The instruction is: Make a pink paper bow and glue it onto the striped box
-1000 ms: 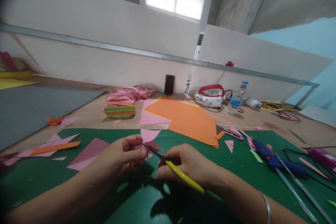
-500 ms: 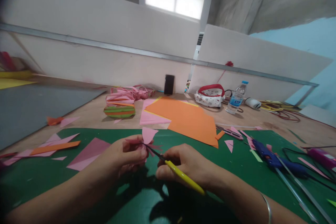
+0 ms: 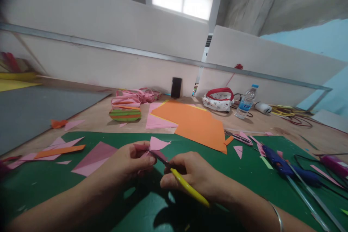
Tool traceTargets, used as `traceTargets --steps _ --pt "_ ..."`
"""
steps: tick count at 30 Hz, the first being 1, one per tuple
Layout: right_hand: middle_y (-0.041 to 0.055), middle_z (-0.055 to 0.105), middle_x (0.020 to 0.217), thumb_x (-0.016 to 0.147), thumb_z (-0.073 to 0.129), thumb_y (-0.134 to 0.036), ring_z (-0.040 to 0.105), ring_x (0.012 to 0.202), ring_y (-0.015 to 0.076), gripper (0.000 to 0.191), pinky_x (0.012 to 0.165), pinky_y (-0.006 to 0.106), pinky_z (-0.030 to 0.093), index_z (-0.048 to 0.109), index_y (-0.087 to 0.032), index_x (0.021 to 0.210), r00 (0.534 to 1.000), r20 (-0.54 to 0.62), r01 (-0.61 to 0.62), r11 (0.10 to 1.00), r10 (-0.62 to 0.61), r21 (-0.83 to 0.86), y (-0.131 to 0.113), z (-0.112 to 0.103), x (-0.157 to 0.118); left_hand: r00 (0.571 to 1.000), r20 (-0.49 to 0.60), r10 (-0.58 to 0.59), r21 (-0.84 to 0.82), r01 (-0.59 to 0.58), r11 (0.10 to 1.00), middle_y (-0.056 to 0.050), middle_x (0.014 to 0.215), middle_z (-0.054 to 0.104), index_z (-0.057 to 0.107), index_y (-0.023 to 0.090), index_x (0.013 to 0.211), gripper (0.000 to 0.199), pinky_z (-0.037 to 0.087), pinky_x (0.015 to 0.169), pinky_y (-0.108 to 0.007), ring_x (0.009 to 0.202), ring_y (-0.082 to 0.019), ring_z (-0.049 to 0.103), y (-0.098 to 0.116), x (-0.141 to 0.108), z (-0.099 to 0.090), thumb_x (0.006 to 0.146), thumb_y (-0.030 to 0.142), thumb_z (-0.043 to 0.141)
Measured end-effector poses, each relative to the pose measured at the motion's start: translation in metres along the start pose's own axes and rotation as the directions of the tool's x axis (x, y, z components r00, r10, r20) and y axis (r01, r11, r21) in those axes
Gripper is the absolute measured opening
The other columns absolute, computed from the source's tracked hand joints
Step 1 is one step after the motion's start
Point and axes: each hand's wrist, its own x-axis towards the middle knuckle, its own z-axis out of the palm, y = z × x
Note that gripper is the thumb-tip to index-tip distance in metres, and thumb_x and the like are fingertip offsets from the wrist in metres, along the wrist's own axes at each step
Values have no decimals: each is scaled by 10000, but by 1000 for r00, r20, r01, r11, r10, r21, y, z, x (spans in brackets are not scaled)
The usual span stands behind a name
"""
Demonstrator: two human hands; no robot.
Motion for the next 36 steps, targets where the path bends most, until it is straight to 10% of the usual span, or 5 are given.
traceTargets --steps 36 --pt "-21 476 686 837 478 -615 383 604 93 484 500 197 280 554 -138 807 996 -6 91 984 -93 -151 -8 -1 -5 996 76 40 -42 -37 998 28 608 601 666 155 776 186 298 497 -201 524 -82 467 3 -3 -1 621 218 746"
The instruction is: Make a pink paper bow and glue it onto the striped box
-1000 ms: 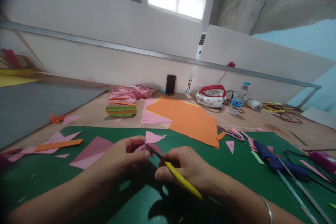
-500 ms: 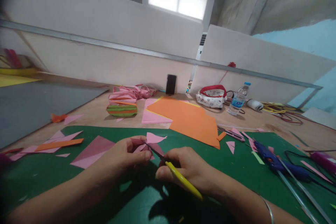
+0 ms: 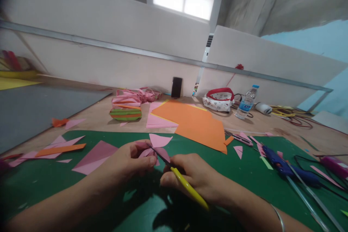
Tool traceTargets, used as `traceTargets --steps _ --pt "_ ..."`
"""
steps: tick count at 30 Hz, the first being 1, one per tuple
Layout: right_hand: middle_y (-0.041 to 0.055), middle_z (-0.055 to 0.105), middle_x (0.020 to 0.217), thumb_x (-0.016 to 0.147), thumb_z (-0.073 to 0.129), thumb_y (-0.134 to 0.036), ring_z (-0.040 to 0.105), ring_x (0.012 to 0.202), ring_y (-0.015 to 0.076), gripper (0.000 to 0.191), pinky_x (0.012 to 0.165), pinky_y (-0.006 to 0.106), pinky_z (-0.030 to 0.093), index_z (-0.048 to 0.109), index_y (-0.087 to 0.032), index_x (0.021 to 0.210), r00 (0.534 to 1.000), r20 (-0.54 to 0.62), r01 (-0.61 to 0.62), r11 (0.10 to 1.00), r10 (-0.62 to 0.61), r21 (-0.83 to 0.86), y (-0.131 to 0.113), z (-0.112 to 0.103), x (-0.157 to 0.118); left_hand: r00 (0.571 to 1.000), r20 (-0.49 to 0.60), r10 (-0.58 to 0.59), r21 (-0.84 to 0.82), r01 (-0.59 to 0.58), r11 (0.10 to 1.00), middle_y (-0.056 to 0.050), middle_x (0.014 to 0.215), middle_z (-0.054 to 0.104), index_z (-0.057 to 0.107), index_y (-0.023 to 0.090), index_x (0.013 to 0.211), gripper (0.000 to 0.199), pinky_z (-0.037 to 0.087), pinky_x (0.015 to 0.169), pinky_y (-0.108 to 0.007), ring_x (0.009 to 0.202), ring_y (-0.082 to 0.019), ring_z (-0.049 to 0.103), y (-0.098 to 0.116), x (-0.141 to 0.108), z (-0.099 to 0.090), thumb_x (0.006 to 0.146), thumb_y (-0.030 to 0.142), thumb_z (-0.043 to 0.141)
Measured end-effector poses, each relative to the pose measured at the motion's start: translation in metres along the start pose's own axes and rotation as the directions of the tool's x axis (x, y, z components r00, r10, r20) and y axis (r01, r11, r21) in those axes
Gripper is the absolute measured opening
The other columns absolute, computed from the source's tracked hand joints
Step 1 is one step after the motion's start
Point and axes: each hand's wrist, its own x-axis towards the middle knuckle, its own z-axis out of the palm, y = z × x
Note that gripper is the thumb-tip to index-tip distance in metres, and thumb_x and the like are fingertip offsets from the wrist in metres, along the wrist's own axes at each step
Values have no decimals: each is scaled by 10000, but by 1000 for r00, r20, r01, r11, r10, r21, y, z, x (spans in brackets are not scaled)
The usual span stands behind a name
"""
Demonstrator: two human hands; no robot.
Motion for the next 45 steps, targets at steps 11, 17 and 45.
traceTargets --steps 11,17,45 --pt "-27 456 662 815 492 -643 361 590 89 510 485 195 256 546 -138 762 1000 -7 -12 999 13 52 3 1 2 1000 21 7 11 -7 1000 16 639 599 683 155 817 221 306 498 -206 547 -91 462 1 1 -1 624 240 752" --pt "-34 428 642 813 483 -645 346 582 89 512 482 200 251 535 -140 754 999 -3 -47 998 47 30 -1 -1 3 1000 18 1 12 -1 1000 27 616 589 671 153 770 171 306 498 -201 538 -80 461 1 0 -1 640 231 748" --pt "-41 514 694 724 716 -311 464 619 97 285 537 197 365 600 -161 938 992 -91 -67 986 82 156 1 -20 -7 974 -223 34 -126 -64 990 43 704 559 560 175 802 176 435 611 -160 651 -72 525 7 1 -6 707 155 708"
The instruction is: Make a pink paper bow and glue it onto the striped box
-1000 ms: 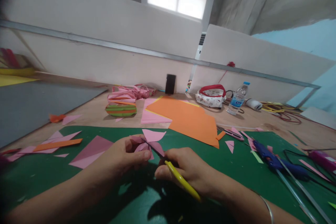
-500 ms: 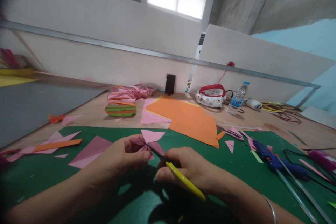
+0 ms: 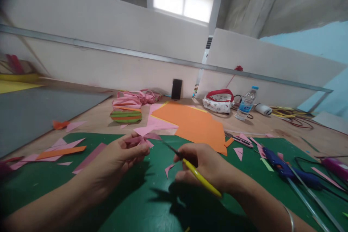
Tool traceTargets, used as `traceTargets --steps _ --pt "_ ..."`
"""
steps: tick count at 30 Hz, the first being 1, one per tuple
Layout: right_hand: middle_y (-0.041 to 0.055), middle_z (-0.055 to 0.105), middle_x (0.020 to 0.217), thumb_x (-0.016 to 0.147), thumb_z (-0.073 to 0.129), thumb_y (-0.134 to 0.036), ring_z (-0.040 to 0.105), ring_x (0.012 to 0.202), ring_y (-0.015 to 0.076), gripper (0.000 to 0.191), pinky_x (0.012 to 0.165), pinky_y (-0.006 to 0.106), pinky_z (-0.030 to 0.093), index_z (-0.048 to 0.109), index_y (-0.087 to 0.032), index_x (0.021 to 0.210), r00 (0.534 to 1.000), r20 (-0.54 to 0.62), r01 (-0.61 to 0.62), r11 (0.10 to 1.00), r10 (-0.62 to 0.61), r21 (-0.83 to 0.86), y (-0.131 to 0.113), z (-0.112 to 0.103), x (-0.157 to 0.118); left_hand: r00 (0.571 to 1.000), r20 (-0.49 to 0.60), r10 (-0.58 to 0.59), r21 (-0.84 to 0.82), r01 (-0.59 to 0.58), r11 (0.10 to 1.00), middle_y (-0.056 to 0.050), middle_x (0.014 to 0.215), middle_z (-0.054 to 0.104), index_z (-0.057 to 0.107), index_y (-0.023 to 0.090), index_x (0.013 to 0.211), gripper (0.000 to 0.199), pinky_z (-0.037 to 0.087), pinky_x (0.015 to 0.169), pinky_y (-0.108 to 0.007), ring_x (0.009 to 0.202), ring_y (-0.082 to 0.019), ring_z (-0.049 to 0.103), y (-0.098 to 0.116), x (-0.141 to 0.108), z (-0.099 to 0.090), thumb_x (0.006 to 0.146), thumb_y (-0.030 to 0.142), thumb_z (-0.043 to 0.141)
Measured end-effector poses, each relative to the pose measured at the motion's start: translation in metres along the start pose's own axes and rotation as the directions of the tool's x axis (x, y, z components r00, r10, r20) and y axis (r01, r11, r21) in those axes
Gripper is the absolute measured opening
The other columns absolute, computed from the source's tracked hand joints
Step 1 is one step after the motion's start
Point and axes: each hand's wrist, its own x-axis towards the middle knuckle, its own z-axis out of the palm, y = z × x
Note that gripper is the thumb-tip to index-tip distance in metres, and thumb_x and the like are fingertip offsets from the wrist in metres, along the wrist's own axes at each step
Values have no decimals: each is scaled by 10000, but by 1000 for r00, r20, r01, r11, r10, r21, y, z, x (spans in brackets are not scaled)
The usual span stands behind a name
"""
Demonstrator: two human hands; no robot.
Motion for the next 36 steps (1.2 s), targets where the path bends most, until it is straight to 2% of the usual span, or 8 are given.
traceTargets --steps 4,10,14,17,20,24,29,36 --pt "-2 613 795 686 737 -252 576 692 124 356 635 233 461 535 -162 965 970 -241 26 960 44 280 -2 19 6 996 64 -58 0 58 998 16 722 607 590 155 831 178 472 629 -185 650 -85 561 -4 -4 6 703 152 714" --pt "-6 615 797 637 765 -229 588 728 130 348 670 247 475 543 -167 897 948 -314 102 885 52 455 -3 40 17 982 145 -123 41 118 992 -23 635 658 654 134 780 210 450 515 -152 564 -89 571 -14 -8 14 624 178 788" --pt "14 643 828 644 751 -208 611 764 146 301 744 282 489 558 -165 871 959 -283 173 856 -32 487 -5 41 18 968 173 -179 33 176 984 -50 680 688 675 124 790 258 497 555 -167 593 -106 616 -17 -8 13 589 196 821" --pt "26 656 868 636 753 -190 620 787 154 308 773 298 488 571 -167 883 967 -249 168 846 -43 506 -4 39 17 955 177 -237 -32 246 969 -51 710 697 675 141 734 172 543 639 -228 627 -124 652 -16 -7 12 648 241 786" --pt "18 652 872 630 741 -158 619 784 145 318 762 283 487 585 -164 907 972 -232 139 859 -24 492 -3 39 16 951 162 -264 -70 278 958 -40 649 685 674 138 663 74 531 617 -184 583 -97 642 -12 -7 13 693 164 736" --pt "7 650 860 625 722 -122 629 792 150 336 724 273 490 567 -167 920 975 -215 63 873 48 483 -1 37 16 952 144 -270 -93 285 954 -10 516 629 651 141 587 156 487 494 -148 461 -77 591 -6 -10 15 727 74 668" --pt "23 634 879 622 712 -125 632 873 182 326 742 287 491 550 -170 901 977 -208 64 868 46 492 0 36 17 961 107 -256 -106 267 958 -43 620 684 664 142 640 108 520 550 -185 531 -105 635 -9 -9 14 700 56 685" --pt "-14 589 769 632 686 -97 548 677 104 313 628 230 445 562 -157 912 976 -212 55 889 48 454 1 36 17 972 81 -221 -106 229 968 -55 682 697 678 136 738 98 515 576 -191 591 -119 651 -20 -4 11 680 58 696"
